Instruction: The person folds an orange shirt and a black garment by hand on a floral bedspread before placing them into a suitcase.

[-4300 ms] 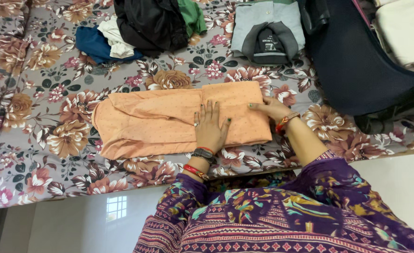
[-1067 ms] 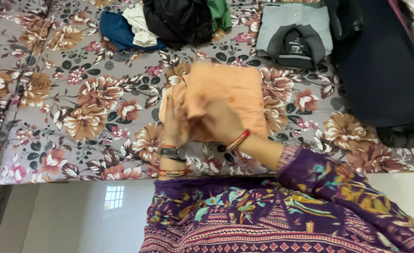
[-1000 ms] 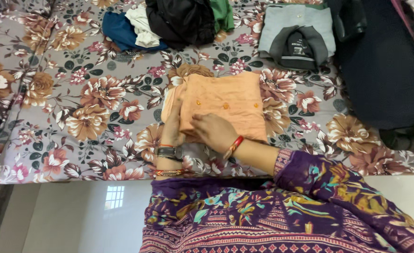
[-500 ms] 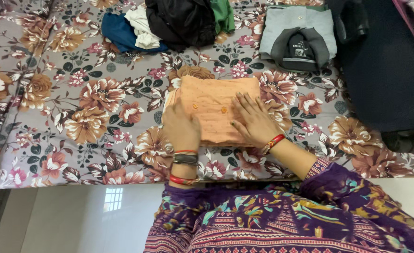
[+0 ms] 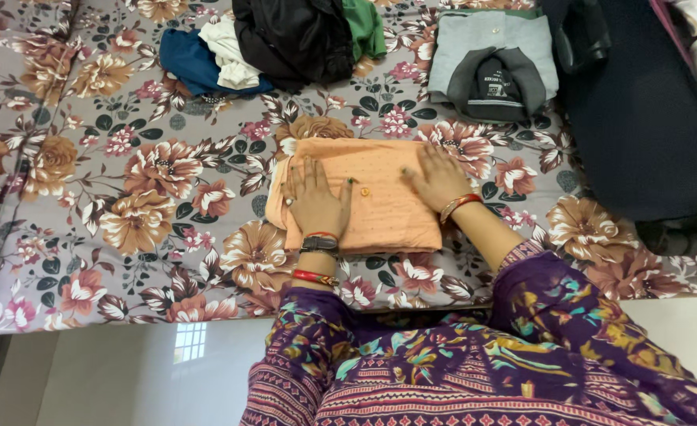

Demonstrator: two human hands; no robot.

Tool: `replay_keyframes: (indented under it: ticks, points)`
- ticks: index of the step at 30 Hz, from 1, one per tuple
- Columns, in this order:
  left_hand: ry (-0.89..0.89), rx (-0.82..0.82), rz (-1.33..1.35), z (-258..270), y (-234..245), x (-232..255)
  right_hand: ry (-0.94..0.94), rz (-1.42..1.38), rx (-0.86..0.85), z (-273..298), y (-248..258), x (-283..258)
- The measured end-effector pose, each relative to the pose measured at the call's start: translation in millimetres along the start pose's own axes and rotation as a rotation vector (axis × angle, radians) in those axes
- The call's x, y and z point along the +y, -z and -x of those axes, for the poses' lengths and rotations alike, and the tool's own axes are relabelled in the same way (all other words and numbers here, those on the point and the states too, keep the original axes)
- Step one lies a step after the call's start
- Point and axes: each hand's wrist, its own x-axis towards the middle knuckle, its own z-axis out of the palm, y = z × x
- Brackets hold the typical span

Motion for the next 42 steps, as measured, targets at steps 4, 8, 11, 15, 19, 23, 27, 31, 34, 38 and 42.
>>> replay_keyframes:
  ticks: [4,8,11,15,19,23,27,31,34,38,42]
  points:
    - [-0.073,0.013,-0.066,-14.2,1.7,12.0,0.063,0.038,0.123,-0.1,-1.7,0.1]
    - [-0.176,-0.072,-0.053,-43.2,-12.3,23.6,0.321,0.042,0.057,-1.2,-3.0,-32.6]
    - [-0.041,-0.213,-0.075,-58.8,-14.9,7.2,0.228,0.043,-0.028,-8.0,6.4,-33.9]
    - [-0.011,-0.189,-0.048,-64.6,-26.4,-13.1,0.080,-0.018,-0.020,-9.3,6.6,-6.3]
    - [-0.107,0.038,0.026,-60.8,-35.7,-16.9,-0.072,-0.056,0.153,1.9,6.6,7.8]
    - [-0.392,0.150,0.058,-13.4,-25.8,16.4,0.213,-0.086,0.235,46.7,-4.1,-35.9]
    - [-0.301,0.024,0.094,17.2,-13.1,29.1,0.404,0.056,0.168,70.4,-9.0,-56.1]
    - [-0.256,0.107,0.170,25.6,-5.7,15.6,0.281,0.139,0.200,85.2,-7.8,-47.6]
    - [-0.230,0.103,0.073,24.8,-3.0,12.5,0.231,0.187,0.130,87.1,-3.3,-38.5]
    - [-0.109,0.160,-0.065,13.1,3.1,2.4,0.201,0.008,0.129,78.2,1.6,-36.1]
    - [-0.006,0.084,-0.067,12.6,7.9,-6.6,0.319,0.106,0.140,73.2,-2.3,-49.0]
